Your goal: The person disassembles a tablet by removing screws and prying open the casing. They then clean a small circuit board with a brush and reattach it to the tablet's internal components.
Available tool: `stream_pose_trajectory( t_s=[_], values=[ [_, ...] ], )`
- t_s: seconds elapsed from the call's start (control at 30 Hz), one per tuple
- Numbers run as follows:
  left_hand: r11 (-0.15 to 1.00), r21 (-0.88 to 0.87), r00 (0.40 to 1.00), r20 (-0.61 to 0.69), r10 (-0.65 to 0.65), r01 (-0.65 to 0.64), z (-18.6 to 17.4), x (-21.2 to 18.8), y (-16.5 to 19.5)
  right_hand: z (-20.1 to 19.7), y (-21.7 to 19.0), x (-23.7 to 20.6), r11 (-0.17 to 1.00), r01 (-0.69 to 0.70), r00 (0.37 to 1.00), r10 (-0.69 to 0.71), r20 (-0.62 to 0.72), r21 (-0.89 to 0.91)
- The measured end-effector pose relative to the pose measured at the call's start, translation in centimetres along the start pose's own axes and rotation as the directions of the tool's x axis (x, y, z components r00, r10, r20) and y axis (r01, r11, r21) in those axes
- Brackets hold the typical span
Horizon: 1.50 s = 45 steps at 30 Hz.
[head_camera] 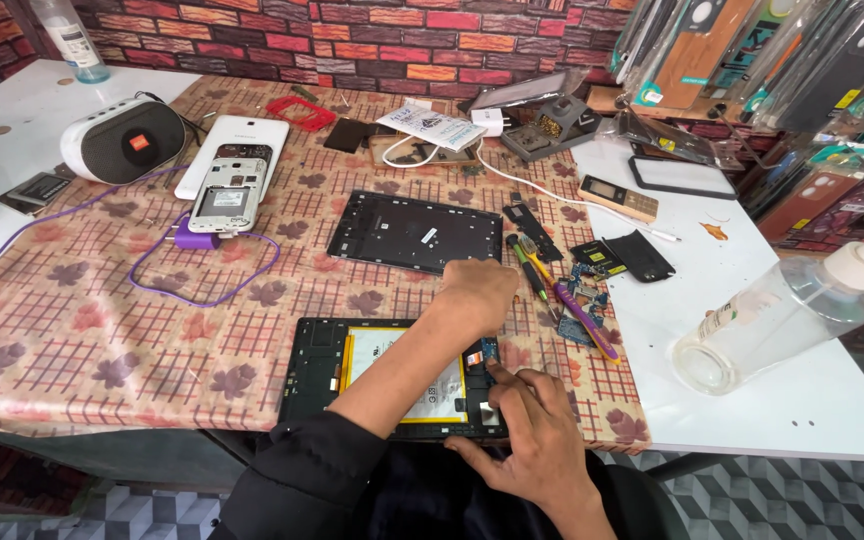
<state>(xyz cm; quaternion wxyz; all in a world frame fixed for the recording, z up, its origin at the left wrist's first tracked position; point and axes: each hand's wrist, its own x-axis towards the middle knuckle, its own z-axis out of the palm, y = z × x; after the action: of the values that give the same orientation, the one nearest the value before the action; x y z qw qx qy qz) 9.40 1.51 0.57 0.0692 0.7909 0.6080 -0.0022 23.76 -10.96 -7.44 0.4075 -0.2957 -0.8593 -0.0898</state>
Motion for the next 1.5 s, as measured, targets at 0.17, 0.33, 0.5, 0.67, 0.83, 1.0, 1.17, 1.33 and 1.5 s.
stream_pose_trajectory(
  t_s=[0.17,0.33,0.5,0.67,0.83,1.0,1.17,1.33,1.5],
  values=[
    [0.999,0.038,0.998,-0.056,0.004,-0.002,1.0,0.9,0.7,0.1,0.0,-0.4,0.999,0.031,0.999,-0.031,0.010,0.010],
    [0.999,-0.039,0.984,-0.179,0.021,-0.028,1.3,0.7,-1.6,0.1,-0.4,-1.0,0.999,0.012,0.998,-0.010,-0.061,0.043],
    [0.993,-0.098,0.978,-0.205,0.047,-0.068,0.6,-1.1,-3.4,0.0,-0.3,-1.2,0.999,0.007,0.998,-0.004,-0.066,0.042],
    [0.949,-0.264,0.972,-0.197,0.125,-0.175,-0.4,-3.1,-4.2,0.2,0.0,-1.6,0.999,0.026,0.996,-0.023,-0.086,0.036],
    [0.931,-0.239,0.951,-0.206,0.230,-0.277,-0.3,-4.2,-4.6,0.5,0.0,-2.0,1.000,0.019,0.995,-0.018,-0.102,0.011],
    [0.909,-0.160,0.889,-0.328,0.319,-0.385,0.9,-5.8,-4.2,0.4,-0.3,-1.8,0.999,0.017,0.998,-0.019,-0.067,-0.035],
    [0.941,-0.035,0.918,-0.234,0.319,-0.336,1.2,-6.4,-3.4,0.0,-0.4,-1.4,0.999,-0.045,0.999,0.045,-0.007,-0.012],
    [0.915,-0.133,0.901,-0.277,0.334,-0.381,0.6,-6.5,-4.1,-0.4,0.0,-1.2,0.945,-0.200,0.978,0.209,-0.005,0.259],
    [0.926,-0.123,0.910,-0.270,0.315,-0.357,0.8,-6.6,-3.3,-1.1,-0.1,-1.1,0.912,-0.211,0.977,0.183,0.109,0.351]
  ],
)
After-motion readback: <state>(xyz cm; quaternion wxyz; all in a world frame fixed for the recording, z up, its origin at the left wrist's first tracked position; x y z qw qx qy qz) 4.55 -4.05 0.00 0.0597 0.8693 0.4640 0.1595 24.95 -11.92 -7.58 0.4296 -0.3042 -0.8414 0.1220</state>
